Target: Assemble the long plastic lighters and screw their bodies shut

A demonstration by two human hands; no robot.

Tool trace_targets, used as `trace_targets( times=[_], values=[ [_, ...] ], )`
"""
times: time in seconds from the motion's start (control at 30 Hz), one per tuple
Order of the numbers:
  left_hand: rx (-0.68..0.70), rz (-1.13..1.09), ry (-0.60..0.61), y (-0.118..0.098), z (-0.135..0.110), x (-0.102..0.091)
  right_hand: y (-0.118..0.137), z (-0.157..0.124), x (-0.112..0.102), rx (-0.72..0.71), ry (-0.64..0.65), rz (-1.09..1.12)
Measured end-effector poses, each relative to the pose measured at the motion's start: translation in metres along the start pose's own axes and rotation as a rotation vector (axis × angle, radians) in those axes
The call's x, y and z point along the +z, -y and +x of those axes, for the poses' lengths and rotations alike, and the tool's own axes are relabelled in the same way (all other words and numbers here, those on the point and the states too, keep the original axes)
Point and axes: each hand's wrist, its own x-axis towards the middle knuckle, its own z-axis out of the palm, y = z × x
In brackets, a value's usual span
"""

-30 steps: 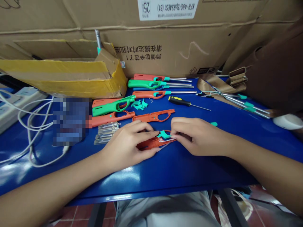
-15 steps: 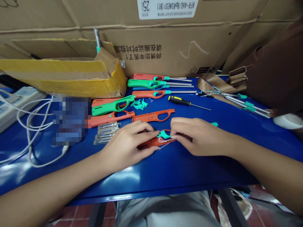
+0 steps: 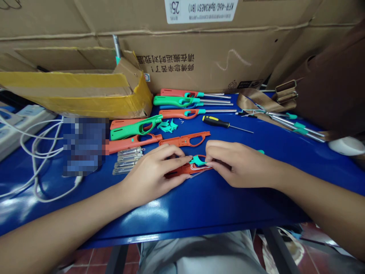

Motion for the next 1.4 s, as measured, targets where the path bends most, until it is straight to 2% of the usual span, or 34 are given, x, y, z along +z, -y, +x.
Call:
trace_targets(
  times=[0.77, 1.4],
  values=[
    [0.003, -0.066, -0.049, 0.0022, 0.0009, 0.0018, -0.0008, -0.0014, 0.0005, 0.031, 0.005, -0.009],
    [-0.001, -0.038, -0.066, 0.0017, 0.0020, 0.0029, 0.0001, -0.0003, 0.0009, 0.019, -0.028, -0.001]
  ],
)
